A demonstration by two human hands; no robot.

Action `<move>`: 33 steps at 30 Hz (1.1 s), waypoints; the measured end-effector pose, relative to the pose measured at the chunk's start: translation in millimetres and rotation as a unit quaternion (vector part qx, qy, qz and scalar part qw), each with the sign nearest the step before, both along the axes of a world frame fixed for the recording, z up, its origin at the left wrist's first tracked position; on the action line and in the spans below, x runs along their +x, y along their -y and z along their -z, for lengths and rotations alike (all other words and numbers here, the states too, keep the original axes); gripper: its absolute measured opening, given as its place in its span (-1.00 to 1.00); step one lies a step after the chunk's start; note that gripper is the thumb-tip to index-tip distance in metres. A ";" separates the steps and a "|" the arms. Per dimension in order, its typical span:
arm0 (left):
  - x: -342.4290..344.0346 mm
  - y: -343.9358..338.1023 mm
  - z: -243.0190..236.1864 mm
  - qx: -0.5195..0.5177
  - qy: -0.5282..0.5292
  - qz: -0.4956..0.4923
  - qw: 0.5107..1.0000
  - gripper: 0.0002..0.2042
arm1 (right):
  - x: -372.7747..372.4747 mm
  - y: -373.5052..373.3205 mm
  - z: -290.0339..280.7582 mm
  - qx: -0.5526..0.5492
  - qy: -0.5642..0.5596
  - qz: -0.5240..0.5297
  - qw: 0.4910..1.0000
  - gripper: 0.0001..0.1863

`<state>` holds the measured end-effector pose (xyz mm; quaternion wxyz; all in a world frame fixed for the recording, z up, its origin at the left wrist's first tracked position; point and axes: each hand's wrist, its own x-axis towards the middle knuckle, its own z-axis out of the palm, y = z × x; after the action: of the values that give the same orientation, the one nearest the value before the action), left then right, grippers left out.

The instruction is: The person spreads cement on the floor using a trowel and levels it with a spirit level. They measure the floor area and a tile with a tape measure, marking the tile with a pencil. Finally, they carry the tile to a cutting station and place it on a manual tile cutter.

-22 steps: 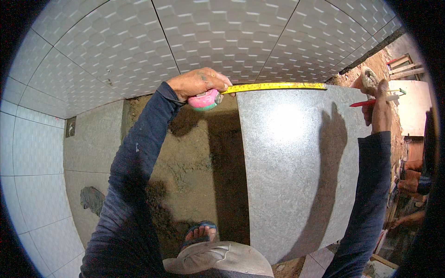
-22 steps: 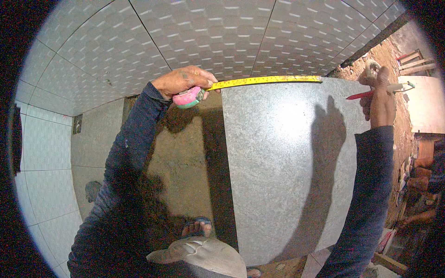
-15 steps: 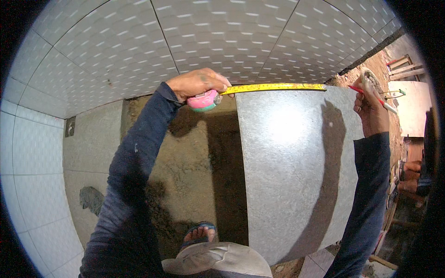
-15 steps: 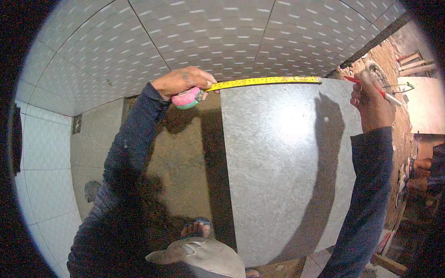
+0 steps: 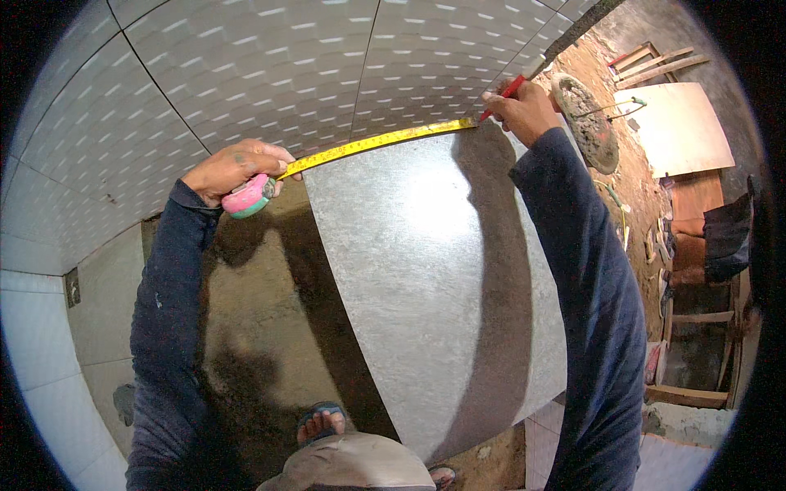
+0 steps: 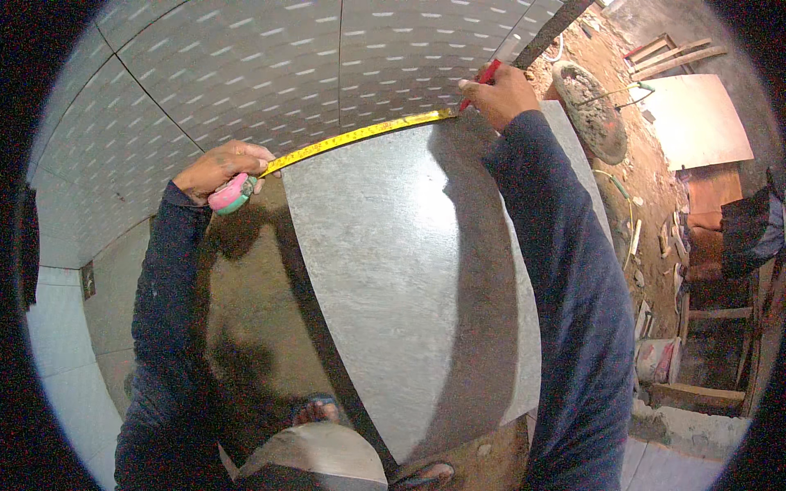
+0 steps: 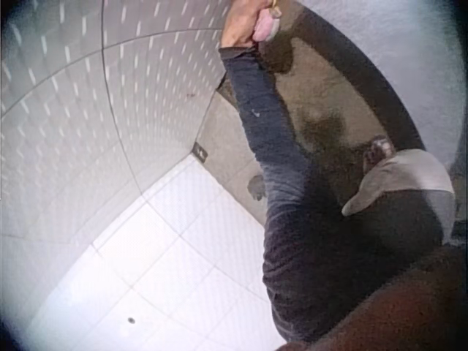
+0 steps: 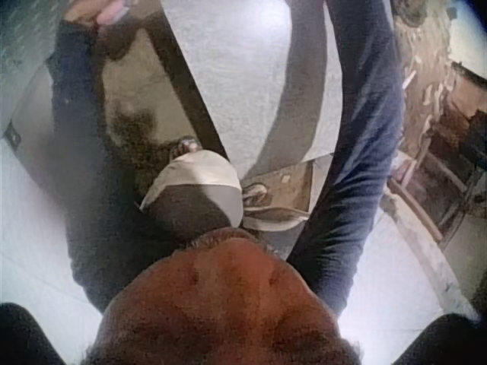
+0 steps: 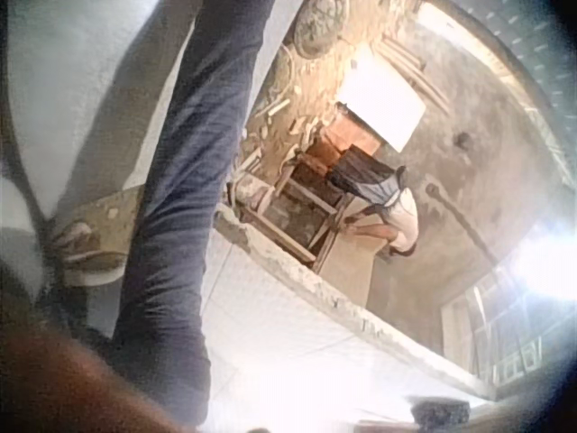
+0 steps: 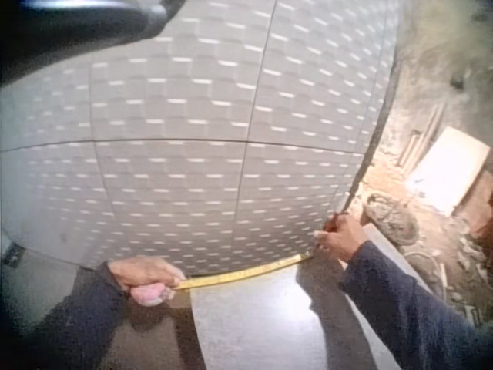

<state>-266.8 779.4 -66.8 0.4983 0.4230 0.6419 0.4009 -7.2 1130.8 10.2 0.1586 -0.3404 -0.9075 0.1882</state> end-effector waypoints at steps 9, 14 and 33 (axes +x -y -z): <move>1.7 4.2 -5.3 -0.004 -0.008 0.013 1.000 -0.69 | -14.0 1.2 14.7 -0.015 0.014 0.023 1.000 -0.61; -0.6 -1.6 2.8 0.013 0.003 0.033 0.999 -0.70 | -11.6 -14.5 19.1 -0.028 -0.042 0.055 0.997 -0.62; 273.9 139.2 -62.2 -0.167 0.240 0.068 0.954 -0.68 | 317.2 227.6 -46.3 -0.227 -0.187 0.013 0.956 -0.70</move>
<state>7.1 640.2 -4.6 0.7274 0.2680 0.5305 0.3431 310.0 903.2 56.5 0.2466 -0.3379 -0.7902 0.4479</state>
